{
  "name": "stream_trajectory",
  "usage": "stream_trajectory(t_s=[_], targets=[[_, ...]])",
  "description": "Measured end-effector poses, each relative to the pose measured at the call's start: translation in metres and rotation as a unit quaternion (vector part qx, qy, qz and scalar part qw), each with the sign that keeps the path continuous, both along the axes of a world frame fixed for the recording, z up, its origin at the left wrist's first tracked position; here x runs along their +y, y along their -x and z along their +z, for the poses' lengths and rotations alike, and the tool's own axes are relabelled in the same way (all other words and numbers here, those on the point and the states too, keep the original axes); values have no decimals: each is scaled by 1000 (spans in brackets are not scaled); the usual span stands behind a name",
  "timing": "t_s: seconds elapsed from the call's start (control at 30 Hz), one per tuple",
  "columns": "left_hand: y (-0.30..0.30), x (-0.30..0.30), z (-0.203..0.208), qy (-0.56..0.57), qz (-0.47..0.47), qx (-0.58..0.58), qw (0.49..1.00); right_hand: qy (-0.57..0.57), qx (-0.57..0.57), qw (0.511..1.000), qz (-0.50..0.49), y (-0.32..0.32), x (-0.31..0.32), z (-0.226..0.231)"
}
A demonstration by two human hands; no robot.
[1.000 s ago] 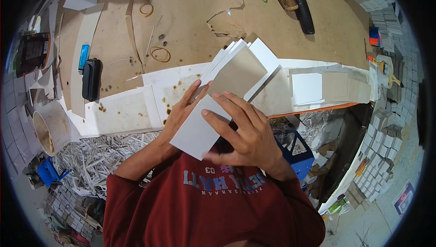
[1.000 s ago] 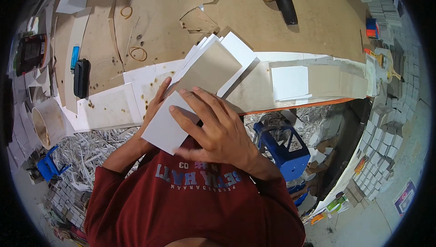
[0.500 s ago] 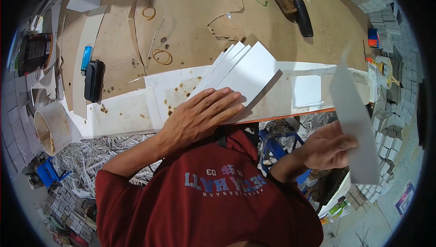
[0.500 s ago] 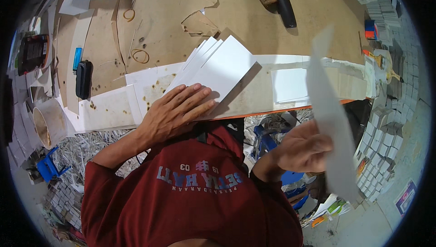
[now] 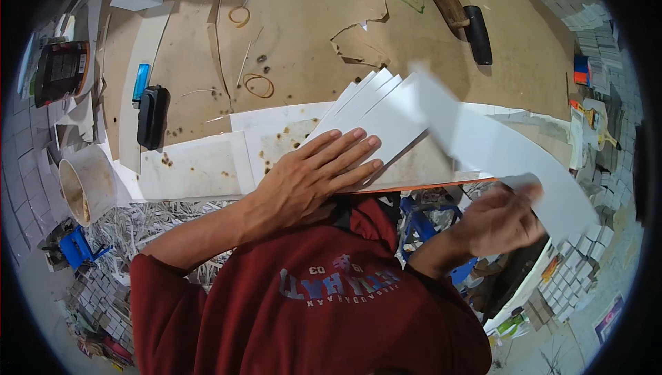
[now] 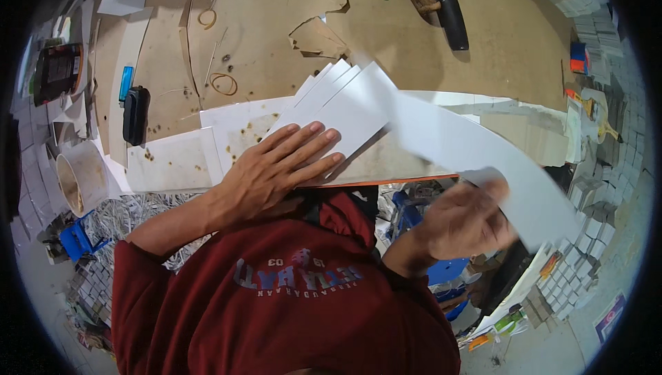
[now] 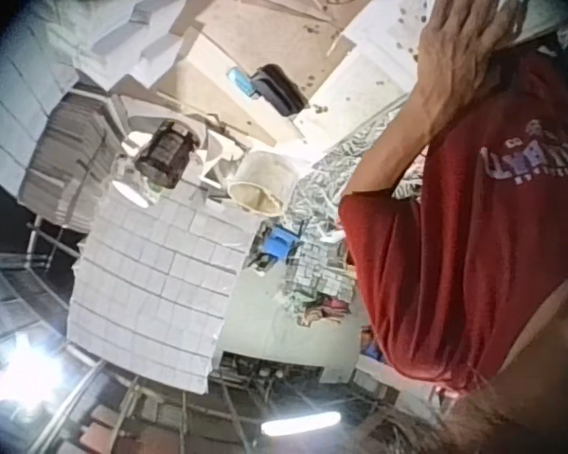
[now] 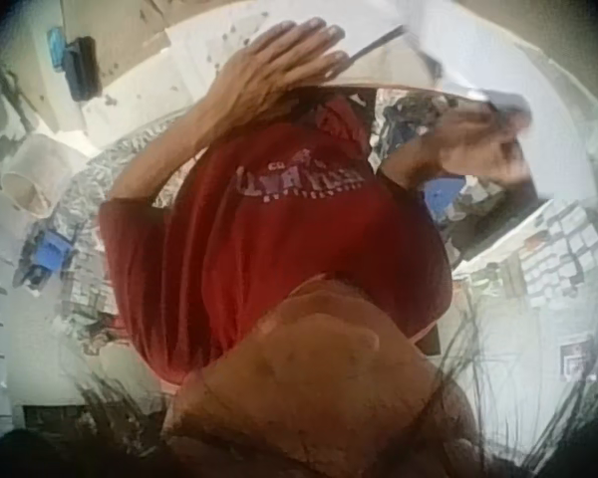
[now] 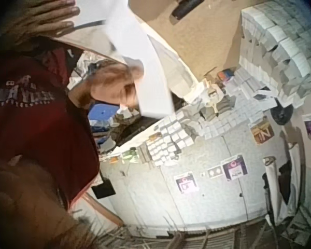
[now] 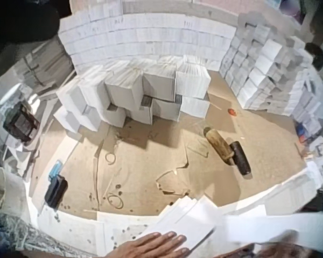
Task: Applying glue with a brush to the edges of stacked paper strips and then organizing the pads.
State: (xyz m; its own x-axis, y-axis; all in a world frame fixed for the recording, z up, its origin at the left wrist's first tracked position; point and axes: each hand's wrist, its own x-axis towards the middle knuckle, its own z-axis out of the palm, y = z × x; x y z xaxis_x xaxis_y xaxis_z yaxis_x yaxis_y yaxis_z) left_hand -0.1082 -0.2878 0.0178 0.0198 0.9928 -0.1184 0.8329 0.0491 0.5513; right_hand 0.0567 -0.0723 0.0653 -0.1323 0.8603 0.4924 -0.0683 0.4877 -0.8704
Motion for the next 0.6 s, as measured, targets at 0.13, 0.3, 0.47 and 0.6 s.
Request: stream_trajectory(t_s=[0.13,0.3,0.47,0.6], targets=[[-13,-5,-22,-72,35,60,995,-217,-81,972,33,7,-7,11],[-14,-19,-26,-109,71,77,989,-207,-288,863,360,27,-30,-8],[-25,-32,-44,-133,91,99,982,265,-127,910,291,47,-47,1],[-31,-40,-50,-124,98,98,983,401,-107,858,304,52,-25,-34]])
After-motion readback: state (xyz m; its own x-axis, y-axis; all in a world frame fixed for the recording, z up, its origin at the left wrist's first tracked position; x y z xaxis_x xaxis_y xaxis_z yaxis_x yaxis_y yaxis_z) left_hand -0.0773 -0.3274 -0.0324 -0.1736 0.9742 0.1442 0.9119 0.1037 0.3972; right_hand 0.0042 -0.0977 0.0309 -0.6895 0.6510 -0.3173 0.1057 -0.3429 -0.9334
